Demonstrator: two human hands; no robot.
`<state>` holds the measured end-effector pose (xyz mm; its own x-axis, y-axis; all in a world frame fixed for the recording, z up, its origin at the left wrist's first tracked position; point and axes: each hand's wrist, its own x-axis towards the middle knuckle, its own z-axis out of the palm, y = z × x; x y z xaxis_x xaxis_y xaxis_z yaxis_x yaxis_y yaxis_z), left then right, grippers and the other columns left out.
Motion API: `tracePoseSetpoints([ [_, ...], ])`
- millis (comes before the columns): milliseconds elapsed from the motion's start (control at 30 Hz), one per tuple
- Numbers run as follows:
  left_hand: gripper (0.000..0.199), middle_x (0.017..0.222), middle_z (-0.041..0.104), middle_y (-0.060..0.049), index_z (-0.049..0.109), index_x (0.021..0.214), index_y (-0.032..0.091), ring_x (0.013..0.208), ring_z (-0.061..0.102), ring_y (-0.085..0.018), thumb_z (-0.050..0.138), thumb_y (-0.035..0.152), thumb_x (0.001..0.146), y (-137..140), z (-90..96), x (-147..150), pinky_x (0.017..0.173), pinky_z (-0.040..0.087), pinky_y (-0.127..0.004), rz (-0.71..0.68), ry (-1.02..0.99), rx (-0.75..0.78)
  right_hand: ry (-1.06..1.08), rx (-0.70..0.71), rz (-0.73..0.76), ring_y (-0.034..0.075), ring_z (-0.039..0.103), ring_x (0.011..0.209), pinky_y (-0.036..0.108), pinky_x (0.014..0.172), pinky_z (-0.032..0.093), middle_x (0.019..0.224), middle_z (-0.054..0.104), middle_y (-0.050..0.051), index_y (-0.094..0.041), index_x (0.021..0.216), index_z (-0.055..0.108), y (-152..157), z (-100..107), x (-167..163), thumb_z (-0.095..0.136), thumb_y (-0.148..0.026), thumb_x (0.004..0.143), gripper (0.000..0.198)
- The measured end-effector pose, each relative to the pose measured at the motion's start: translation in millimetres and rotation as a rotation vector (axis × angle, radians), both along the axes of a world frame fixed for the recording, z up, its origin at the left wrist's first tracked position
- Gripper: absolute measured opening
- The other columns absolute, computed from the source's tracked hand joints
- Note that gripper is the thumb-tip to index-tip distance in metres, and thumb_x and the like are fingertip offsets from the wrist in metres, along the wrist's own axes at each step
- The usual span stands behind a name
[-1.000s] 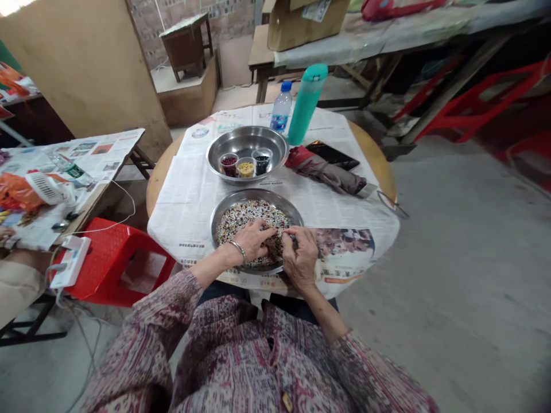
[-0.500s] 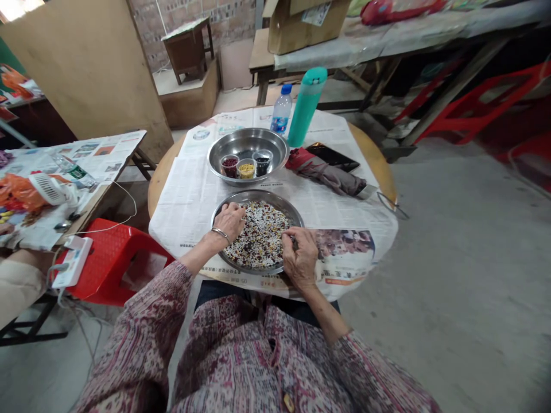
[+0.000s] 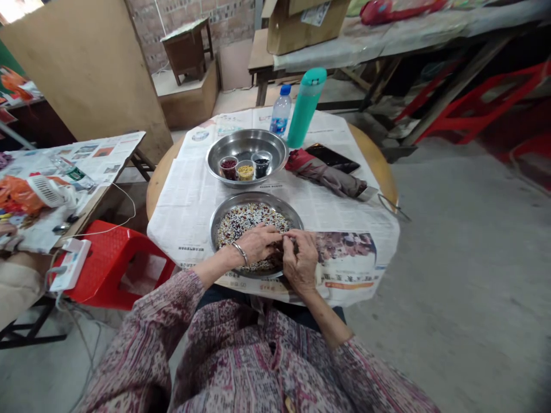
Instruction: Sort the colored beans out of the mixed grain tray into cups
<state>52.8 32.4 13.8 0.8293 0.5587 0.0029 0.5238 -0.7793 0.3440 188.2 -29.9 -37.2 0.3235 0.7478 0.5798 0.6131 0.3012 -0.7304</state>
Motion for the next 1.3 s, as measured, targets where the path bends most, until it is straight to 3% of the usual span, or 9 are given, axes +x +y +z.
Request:
tracePoseSetpoints([
  [133, 0.028, 0.136, 0.055, -0.006, 0.066, 0.115, 0.025, 0.126, 0.044, -0.027, 0.062, 0.034, 0.089, 17.3, 3.5, 3.5, 0.106, 0.039, -0.046, -0.011, 0.072, 0.132, 0.018, -0.006, -0.009, 0.022, 0.056, 0.089, 0.039, 0.085, 0.045, 0.090, 0.065, 0.006, -0.021, 0.089, 0.060, -1.2, 2.6, -0.3, 0.046, -0.026, 0.093, 0.015],
  [300, 0.027, 0.113, 0.062, -0.007, 0.068, 0.110, 0.023, 0.109, 0.054, -0.022, 0.045, 0.020, 0.097, 26.0, 8.4, -23.8, 0.096, 0.047, -0.038, 0.233, 0.123, 0.192, 0.001, -0.014, -0.001, 0.022, 0.057, 0.090, 0.039, 0.084, 0.046, 0.089, 0.065, 0.005, -0.022, 0.089, 0.061, -0.6, 1.6, -0.6, 0.047, -0.024, 0.092, 0.015],
  [433, 0.029, 0.105, 0.062, -0.006, 0.068, 0.103, 0.021, 0.099, 0.058, -0.016, 0.043, 0.009, 0.093, 18.6, 6.7, -65.4, 0.093, 0.050, -0.030, 0.337, -0.070, 0.178, -0.045, -0.004, -0.004, 0.022, 0.057, 0.089, 0.039, 0.083, 0.045, 0.088, 0.066, 0.005, -0.021, 0.088, 0.062, -2.1, 0.1, 0.9, 0.048, -0.025, 0.092, 0.014],
  [567, 0.025, 0.095, 0.067, -0.004, 0.068, 0.094, 0.020, 0.093, 0.061, -0.014, 0.045, 0.011, 0.095, 2.4, -3.7, -97.9, 0.094, 0.049, -0.031, 0.366, -0.248, 0.190, -0.360, -0.041, -0.014, 0.023, 0.056, 0.090, 0.045, 0.093, 0.039, 0.087, 0.067, 0.005, -0.022, 0.088, 0.062, -5.5, 10.5, 3.4, 0.053, -0.024, 0.090, 0.010],
  [633, 0.021, 0.094, 0.069, -0.004, 0.068, 0.093, 0.020, 0.094, 0.062, -0.015, 0.047, 0.014, 0.095, -6.9, -10.9, -103.6, 0.098, 0.048, -0.034, 0.378, -0.331, 0.204, -0.536, -0.071, 0.059, 0.023, 0.055, 0.089, 0.046, 0.094, 0.038, 0.085, 0.066, 0.004, -0.022, 0.087, 0.063, -2.3, 20.0, 1.5, 0.055, -0.022, 0.088, 0.008],
  [767, 0.021, 0.097, 0.068, -0.005, 0.067, 0.090, 0.021, 0.099, 0.062, -0.017, 0.048, 0.014, 0.093, -23.2, -23.1, -99.5, 0.106, 0.042, -0.043, 0.524, -0.485, 0.226, -0.652, -0.113, 0.395, 0.023, 0.055, 0.089, 0.039, 0.082, 0.045, 0.089, 0.065, 0.005, -0.023, 0.094, 0.063, 21.8, 34.6, -16.4, 0.054, -0.018, 0.087, 0.013],
  [967, 0.025, 0.112, 0.062, -0.008, 0.064, 0.091, 0.020, 0.113, 0.054, -0.020, 0.044, 0.005, 0.087, -33.1, -28.5, -92.7, 0.102, 0.044, -0.040, 0.699, -0.594, 0.192, -0.828, -0.088, 0.674, 0.027, 0.048, 0.119, 0.044, 0.093, 0.046, 0.125, 0.059, 0.008, -0.025, 0.113, 0.060, 68.7, 34.1, -55.9, 0.054, -0.007, 0.079, 0.039],
  [1133, 0.026, 0.112, 0.061, -0.007, 0.063, 0.087, 0.020, 0.113, 0.052, -0.020, 0.042, 0.004, 0.087, -31.7, -30.7, -94.6, 0.104, 0.043, -0.039, 0.670, -0.604, 0.162, -0.975, -0.203, 0.726, 0.022, 0.054, 0.092, 0.033, 0.072, 0.046, 0.096, 0.062, 0.008, -0.022, 0.090, 0.061, 86.4, 31.4, -55.2, 0.051, -0.006, 0.080, 0.021],
  [1300, 0.027, 0.114, 0.061, -0.007, 0.063, 0.086, 0.019, 0.114, 0.051, -0.019, 0.042, 0.003, 0.088, -32.3, -32.7, -95.8, 0.105, 0.042, -0.038, 0.666, -0.586, 0.174, -0.939, -0.308, 0.731, 0.016, 0.052, 0.073, 0.028, 0.062, 0.040, 0.076, 0.057, 0.002, -0.022, 0.071, 0.057, 80.5, 33.7, -19.2, 0.051, -0.006, 0.079, 0.018],
])
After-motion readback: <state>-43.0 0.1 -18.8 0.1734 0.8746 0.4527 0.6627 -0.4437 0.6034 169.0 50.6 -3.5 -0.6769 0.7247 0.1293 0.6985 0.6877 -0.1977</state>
